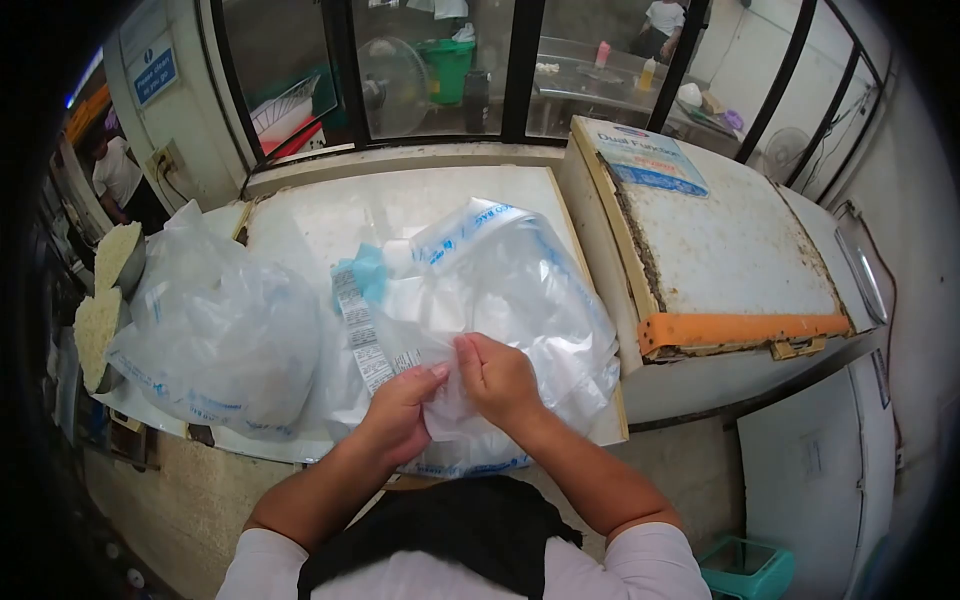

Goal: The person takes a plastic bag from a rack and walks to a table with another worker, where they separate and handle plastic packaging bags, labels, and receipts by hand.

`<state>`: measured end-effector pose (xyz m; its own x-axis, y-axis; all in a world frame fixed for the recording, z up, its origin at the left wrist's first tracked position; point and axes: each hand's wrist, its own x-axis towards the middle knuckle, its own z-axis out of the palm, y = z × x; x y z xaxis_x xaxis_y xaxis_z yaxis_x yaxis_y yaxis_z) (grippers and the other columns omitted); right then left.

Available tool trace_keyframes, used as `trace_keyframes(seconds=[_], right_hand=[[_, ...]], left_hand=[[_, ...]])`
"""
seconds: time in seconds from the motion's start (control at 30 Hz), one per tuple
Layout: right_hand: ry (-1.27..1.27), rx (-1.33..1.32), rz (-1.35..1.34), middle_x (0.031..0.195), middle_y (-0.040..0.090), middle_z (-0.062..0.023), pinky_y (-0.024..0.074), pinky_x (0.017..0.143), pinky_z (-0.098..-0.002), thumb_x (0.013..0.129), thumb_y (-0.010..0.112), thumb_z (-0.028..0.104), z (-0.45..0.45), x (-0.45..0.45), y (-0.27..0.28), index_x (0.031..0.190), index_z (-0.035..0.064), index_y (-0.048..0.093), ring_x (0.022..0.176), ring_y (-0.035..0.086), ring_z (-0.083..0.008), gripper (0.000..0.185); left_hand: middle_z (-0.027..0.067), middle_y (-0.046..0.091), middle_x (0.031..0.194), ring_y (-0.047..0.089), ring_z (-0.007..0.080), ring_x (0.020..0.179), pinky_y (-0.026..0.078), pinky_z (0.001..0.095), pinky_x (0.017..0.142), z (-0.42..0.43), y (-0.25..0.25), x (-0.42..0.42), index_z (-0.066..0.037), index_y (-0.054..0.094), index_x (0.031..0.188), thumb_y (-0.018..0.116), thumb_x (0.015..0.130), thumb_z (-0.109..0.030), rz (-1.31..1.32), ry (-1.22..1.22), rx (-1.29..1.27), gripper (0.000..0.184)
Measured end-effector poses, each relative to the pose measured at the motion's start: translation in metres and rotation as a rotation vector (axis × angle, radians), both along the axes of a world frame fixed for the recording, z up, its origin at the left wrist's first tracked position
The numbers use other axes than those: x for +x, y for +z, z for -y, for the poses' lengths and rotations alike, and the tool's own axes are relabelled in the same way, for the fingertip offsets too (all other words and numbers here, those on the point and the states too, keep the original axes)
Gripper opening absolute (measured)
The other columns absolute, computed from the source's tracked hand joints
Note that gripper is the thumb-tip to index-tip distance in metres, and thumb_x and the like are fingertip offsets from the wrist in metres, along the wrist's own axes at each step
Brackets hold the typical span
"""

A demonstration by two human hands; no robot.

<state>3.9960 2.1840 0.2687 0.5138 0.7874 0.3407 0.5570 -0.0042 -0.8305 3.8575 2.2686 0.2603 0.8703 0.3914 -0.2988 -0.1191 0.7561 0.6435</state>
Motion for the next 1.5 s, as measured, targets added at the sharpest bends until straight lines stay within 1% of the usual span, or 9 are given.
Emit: trace_keyframes(seconds=[0.43,0.6,0.9,0.93,1.03,1.13,1.23,1.37,1.5], right_hand=[[0.067,0.137,0.509,0.151,0.036,-0.0247,0.0261,0.112,-0.0543,0.094,0.057,0.039,0.003,-0.008,0.030,0.140,0.0037,0.048,0.138,0.035,-0.0439,0.059],[0.164,0.014,0.346,0.156,0.019,-0.0324,0.0151,0.115,-0.0577,0.098,0.042,0.054,-0.005,-0.041,-0.002,0.150,-0.0001,0.029,0.145,0.018,-0.0481,0.076],[0.171,0.090,0.309,0.156,0.017,-0.0321,0.0160,0.118,-0.0505,0.100,0.043,0.050,-0.007,-0.038,-0.015,0.150,-0.0070,0.024,0.146,0.017,-0.0475,0.079],[-0.009,0.264,0.382,0.139,0.047,-0.0314,0.0381,0.106,-0.0436,0.101,0.048,0.040,-0.016,-0.033,-0.018,0.138,-0.0041,0.046,0.130,0.047,-0.0417,0.058],[0.046,-0.195,-0.127,0.097,0.068,-0.0226,0.0509,0.077,-0.0365,0.100,0.053,0.032,0.003,-0.004,0.006,0.110,0.0005,0.066,0.090,0.067,-0.0316,0.035],[-0.005,0.051,0.108,0.066,0.060,-0.0033,0.0436,0.057,-0.0289,0.101,0.054,0.023,-0.003,0.004,0.005,0.086,0.0009,0.067,0.059,0.053,-0.0133,0.029],[-0.080,0.129,-0.042,0.064,0.056,-0.0111,0.0445,0.059,-0.0318,0.101,0.055,0.026,-0.006,0.020,0.006,0.086,0.0017,0.065,0.059,0.053,-0.0169,0.030],[-0.186,0.346,-0.347,0.074,0.052,0.0060,0.0398,0.057,-0.0226,0.104,0.052,0.024,0.000,0.057,0.035,0.098,0.0057,0.063,0.064,0.046,-0.0043,0.022],[-0.315,0.670,-0.549,0.088,0.064,-0.0024,0.0487,0.072,-0.0240,0.103,0.051,0.028,0.001,0.093,0.087,0.106,0.0024,0.063,0.082,0.061,-0.0113,0.028]], left_hand=[[0.0155,0.052,0.139,0.051,0.0284,0.127,0.038,0.0420,0.108,0.002,0.017,-0.011,0.000,0.045,0.139,0.036,0.103,-0.045,0.099,-0.047,-0.169,0.059],[0.0113,0.034,0.155,0.035,0.0248,0.141,0.024,0.0395,0.118,0.009,0.028,-0.001,-0.002,0.024,0.152,0.032,0.089,-0.079,0.312,-0.085,-0.176,0.100],[0.0124,0.038,0.152,0.037,0.0252,0.140,0.023,0.0380,0.117,0.006,0.033,-0.009,0.003,0.025,0.151,0.026,0.090,-0.078,0.347,-0.066,-0.075,0.101],[0.0126,0.039,0.151,0.037,0.0256,0.139,0.024,0.0382,0.117,0.002,0.032,-0.010,0.004,0.026,0.151,0.025,0.090,-0.078,0.373,-0.065,-0.066,0.102],[0.0130,0.044,0.147,0.042,0.0262,0.136,0.029,0.0365,0.114,-0.005,0.033,-0.018,0.003,0.029,0.150,0.035,0.093,-0.071,0.381,-0.193,-0.027,0.094],[0.0142,0.051,0.140,0.045,0.0261,0.132,0.034,0.0354,0.110,-0.009,0.002,-0.010,0.002,0.035,0.148,0.049,0.095,-0.057,-0.010,-0.106,0.303,0.080],[0.0168,0.055,0.133,0.049,0.0280,0.127,0.037,0.0330,0.106,-0.003,0.020,-0.014,0.001,0.041,0.144,0.061,0.093,-0.043,0.097,-0.088,1.068,0.070],[0.0236,0.042,0.146,0.040,0.0381,0.137,0.031,0.0498,0.112,-0.008,0.007,-0.023,0.001,0.038,0.144,0.063,0.086,-0.054,-0.508,-0.163,2.044,0.084],[0.0218,0.041,0.148,0.038,0.0398,0.138,0.029,0.0520,0.112,-0.018,-0.012,-0.026,0.000,0.041,0.142,0.065,0.082,-0.057,-0.632,-0.311,1.978,0.086]])
